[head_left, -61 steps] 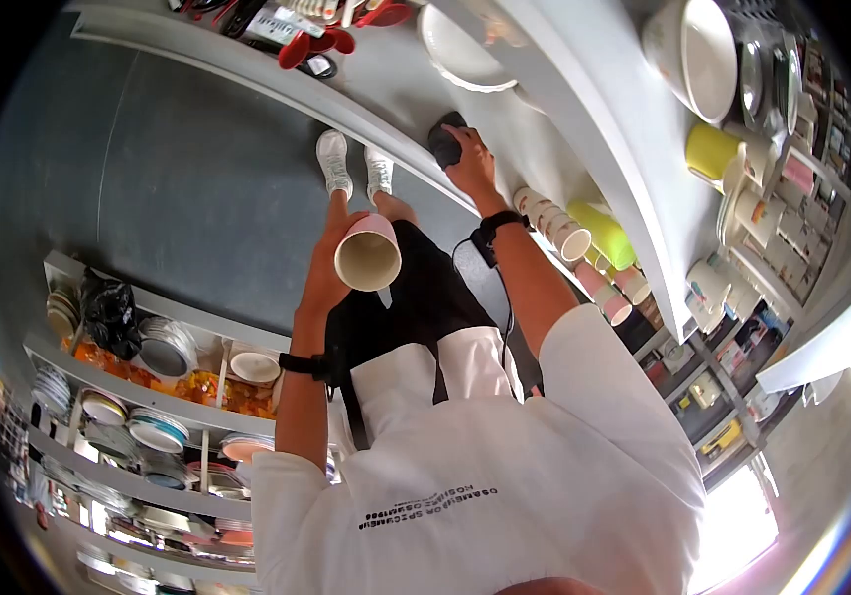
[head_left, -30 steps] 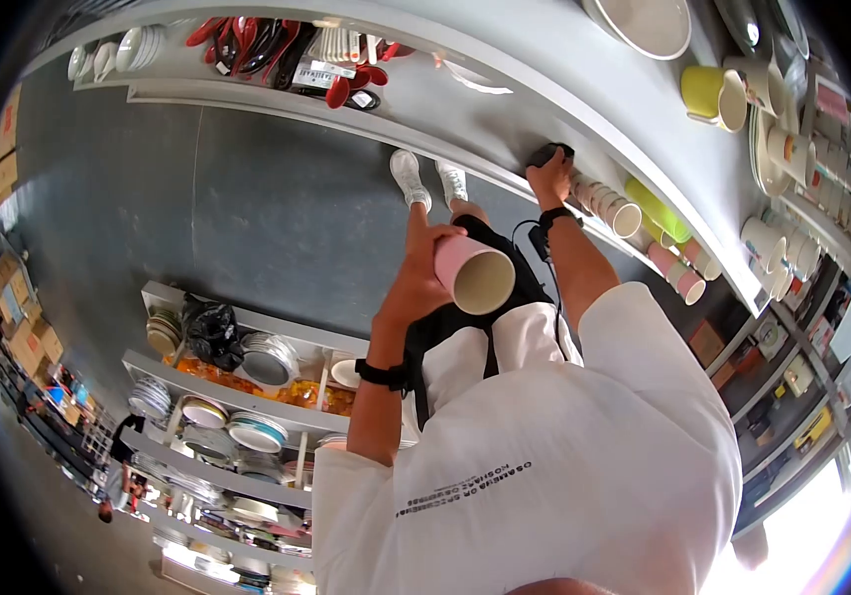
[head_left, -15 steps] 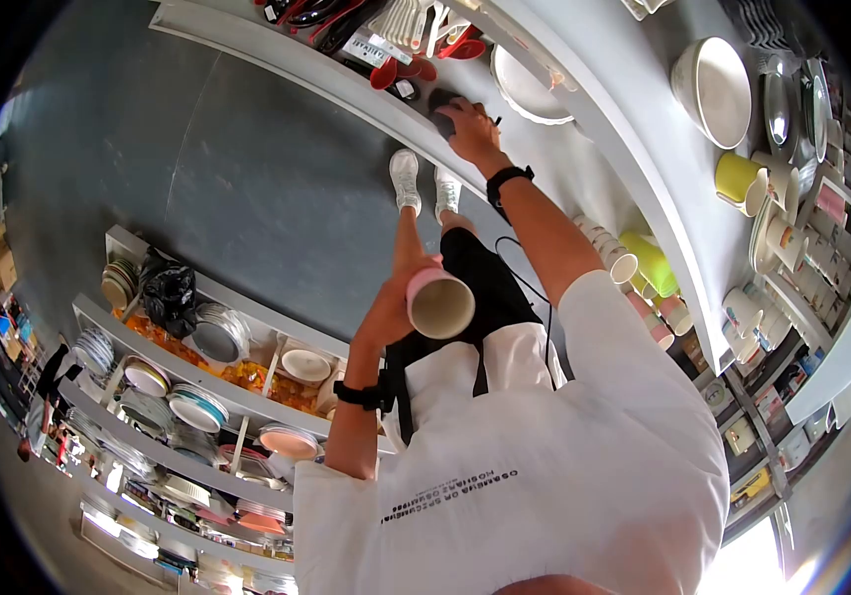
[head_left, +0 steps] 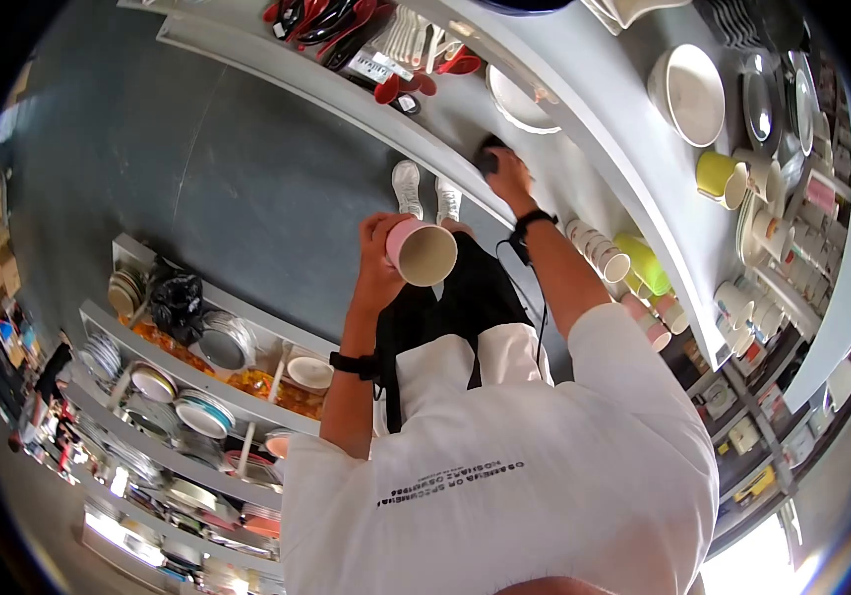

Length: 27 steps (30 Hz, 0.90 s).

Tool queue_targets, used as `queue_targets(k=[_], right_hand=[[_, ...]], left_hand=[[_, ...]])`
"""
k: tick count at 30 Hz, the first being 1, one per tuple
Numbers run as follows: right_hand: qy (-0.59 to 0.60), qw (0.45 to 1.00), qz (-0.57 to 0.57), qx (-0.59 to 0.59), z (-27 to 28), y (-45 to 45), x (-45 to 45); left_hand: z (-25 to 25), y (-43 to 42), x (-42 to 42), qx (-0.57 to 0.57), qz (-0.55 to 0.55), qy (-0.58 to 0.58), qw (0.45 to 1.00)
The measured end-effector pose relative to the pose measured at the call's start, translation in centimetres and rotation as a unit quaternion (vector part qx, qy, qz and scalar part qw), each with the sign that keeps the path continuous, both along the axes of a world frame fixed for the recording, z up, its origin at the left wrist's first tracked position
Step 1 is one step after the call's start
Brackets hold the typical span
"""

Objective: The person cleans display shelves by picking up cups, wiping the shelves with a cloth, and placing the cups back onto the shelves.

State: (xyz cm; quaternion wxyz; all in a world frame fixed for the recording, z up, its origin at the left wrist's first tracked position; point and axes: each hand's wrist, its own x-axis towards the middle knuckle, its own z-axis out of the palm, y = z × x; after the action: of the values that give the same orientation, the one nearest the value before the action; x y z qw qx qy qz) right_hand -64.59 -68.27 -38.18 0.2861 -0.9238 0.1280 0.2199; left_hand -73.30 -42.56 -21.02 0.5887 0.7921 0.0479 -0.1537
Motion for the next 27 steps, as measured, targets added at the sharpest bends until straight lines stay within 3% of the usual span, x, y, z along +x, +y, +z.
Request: queue_targets(k=[2,5,8,9,11,13,16,18,20,22,24,27], right_hand=[[-0.018,0.996,-0.006,0.087,-0.8,4.2,3.4],[0.002,0.998,-0.006,0.065,-0.2,7.2,5.2],[0.046,0.997,-0.051,0.046,1.8,5.4,2.0],[0.070,0.995,-0.070,0.028,2.2,4.1,0.4],[0.035,0.996,-0.078,-0.024,0.1,0.5,-3.9],[0.128,0.983,-0.129,-0.027,2.8,-3.4,-6.9],[0.087,0.982,-0.159,0.056,3.9,-8.8,-12.7],[0.053,0.993,-0.093,0.055,5.1,-10.5,-16.7],[0.057,0.989,-0.119,0.069,6.4,-10.9,-21.0],[0.024,0.980,-0.169,0.107,8.1,-11.3,-25.4],[0.033,0.948,-0.292,0.120,10.8,-11.6,-29.1],[-0.026,0.879,-0.468,0.088,11.9,-11.8,-36.1]], left_hand=[[-1.3,0.6,0.4,0.045,-0.052,-0.024,0.997],[-2.3,0.9,1.7,0.020,-0.071,-0.077,0.994],[-4.5,1.9,2.4,0.023,-0.095,-0.044,0.994],[-5.9,2.2,2.3,-0.027,-0.077,-0.003,0.997],[-6.6,1.4,4.2,0.003,-0.106,-0.081,0.991],[-6.7,0.4,5.8,0.027,-0.145,-0.144,0.978],[-8.4,-2.6,9.0,0.007,-0.154,-0.150,0.977],[-10.6,-5.2,10.4,-0.014,-0.149,-0.107,0.983],[-12.1,-8.1,10.9,-0.078,-0.135,-0.064,0.986],[-13.9,-10.5,11.7,-0.006,-0.133,0.077,0.988],[-16.0,-13.2,11.6,-0.007,-0.091,0.062,0.994],[-18.8,-14.8,11.6,0.053,-0.166,0.063,0.983]])
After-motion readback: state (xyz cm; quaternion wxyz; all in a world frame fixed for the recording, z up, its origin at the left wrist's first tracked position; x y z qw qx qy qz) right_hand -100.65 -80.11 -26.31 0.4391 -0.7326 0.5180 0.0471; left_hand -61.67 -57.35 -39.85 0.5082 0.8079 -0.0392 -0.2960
